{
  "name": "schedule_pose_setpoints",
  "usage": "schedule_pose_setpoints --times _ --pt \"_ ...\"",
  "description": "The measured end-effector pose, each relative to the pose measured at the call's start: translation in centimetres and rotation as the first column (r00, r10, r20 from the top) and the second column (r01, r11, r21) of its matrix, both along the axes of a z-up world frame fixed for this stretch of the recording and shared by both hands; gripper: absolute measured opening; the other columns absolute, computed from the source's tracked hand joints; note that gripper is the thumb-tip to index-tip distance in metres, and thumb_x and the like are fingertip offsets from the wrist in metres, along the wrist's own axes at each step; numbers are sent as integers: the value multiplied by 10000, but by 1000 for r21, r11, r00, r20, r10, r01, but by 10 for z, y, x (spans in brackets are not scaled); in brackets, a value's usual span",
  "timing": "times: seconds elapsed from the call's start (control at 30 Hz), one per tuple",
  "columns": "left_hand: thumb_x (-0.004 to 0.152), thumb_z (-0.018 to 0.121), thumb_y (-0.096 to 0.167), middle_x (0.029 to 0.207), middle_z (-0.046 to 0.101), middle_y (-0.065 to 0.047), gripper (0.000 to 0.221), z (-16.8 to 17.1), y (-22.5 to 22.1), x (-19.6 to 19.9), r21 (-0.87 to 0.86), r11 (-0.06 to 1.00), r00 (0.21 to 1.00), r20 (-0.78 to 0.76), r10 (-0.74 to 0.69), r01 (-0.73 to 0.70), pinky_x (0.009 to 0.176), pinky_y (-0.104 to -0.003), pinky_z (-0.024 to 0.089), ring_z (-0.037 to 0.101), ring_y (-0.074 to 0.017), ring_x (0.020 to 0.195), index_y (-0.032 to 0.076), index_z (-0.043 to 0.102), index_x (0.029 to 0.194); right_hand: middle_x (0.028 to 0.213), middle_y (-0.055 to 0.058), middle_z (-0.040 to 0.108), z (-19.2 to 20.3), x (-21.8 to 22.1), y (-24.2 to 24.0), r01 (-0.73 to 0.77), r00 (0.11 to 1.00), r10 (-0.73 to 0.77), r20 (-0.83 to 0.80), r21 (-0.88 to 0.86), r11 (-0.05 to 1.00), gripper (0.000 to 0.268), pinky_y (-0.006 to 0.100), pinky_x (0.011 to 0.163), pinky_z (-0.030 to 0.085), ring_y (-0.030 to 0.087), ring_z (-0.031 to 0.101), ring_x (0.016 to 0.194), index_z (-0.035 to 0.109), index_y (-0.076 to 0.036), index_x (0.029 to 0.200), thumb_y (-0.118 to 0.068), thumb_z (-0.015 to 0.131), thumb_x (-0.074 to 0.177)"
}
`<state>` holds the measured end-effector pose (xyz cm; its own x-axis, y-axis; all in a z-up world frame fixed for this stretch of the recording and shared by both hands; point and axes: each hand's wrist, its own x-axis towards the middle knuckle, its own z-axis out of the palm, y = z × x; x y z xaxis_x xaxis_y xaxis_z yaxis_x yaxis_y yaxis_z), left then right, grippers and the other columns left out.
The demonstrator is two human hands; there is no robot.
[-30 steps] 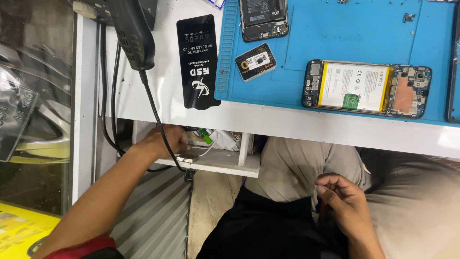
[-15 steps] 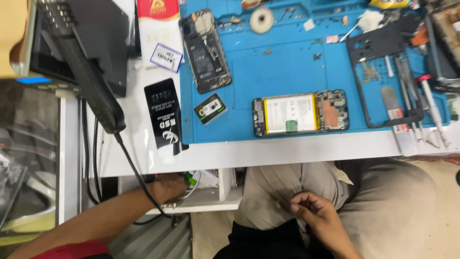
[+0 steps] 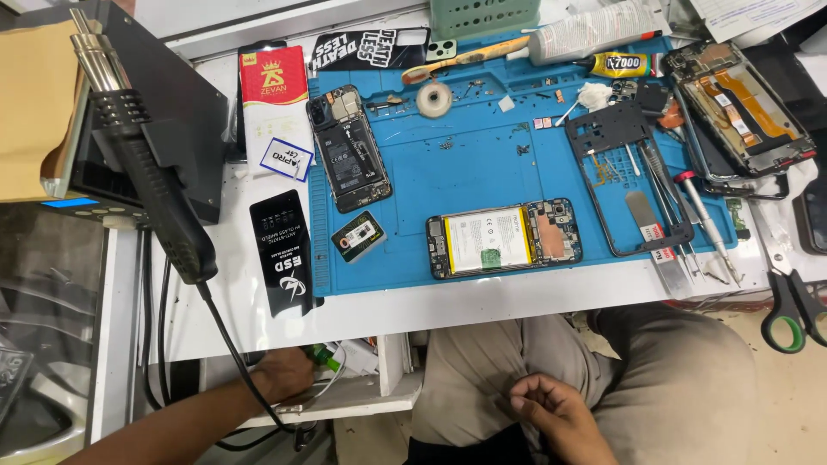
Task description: Disassembling, cleaning, and reassembling a mobile phone at a repair bench
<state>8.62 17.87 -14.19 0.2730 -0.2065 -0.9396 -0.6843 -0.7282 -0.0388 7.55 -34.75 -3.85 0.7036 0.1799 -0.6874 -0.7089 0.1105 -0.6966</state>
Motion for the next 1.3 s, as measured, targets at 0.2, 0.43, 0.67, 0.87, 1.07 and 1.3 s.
schedule_pose_setpoints --times 0.2,0.43,0.67,0.87,1.07,1.3 --pt "1063 433 243 1025 734 -125 361 4 -13 8 41 980 977 94 191 -195 593 -531 581 706 -330 920 123 765 991 771 159 710 -4 0 1 18 1000 -18 -21 19 1000 84 304 620 439 210 602 686 765 81 971 50 761 894" --pt "1057 484 113 1136 690 -175 254 28 -32 16 80 997 998 -68 -3 8 625 -641 590 670 -414 1009 62 693 1193 763 127 702 -1 1 1 -32 999 32 44 14 999 61 292 581 412 176 567 658 765 59 937 7 759 906" --pt "1060 502 173 1099 717 -139 267 38 -30 19 2 1000 994 -104 -28 28 676 -570 605 682 -391 1005 67 743 1108 750 58 671 -2 0 2 -90 990 91 112 -17 996 39 260 542 363 114 500 617 767 1 912 -26 791 899" --pt "1034 525 125 1012 742 -124 254 16 -15 11 -55 983 982 -58 -178 175 544 -602 590 713 -385 862 96 777 1047 682 53 593 8 2 6 -54 998 54 16 -16 998 41 270 485 307 120 424 540 770 19 923 -2 797 900" --pt "1039 465 89 1228 665 -189 314 16 -25 15 87 995 995 -88 -38 45 780 -618 581 641 -436 1094 74 691 1256 743 89 653 6 2 6 -28 1000 28 -13 12 1000 54 271 492 347 139 475 564 773 43 954 30 798 907" --pt "1031 460 21 1202 690 -194 309 2 -16 15 106 969 964 -171 -202 222 614 -649 578 672 -442 1024 23 719 1201 759 79 646 -1 0 4 -28 1000 28 -1 35 999 62 261 534 354 135 490 611 770 42 955 23 796 902"
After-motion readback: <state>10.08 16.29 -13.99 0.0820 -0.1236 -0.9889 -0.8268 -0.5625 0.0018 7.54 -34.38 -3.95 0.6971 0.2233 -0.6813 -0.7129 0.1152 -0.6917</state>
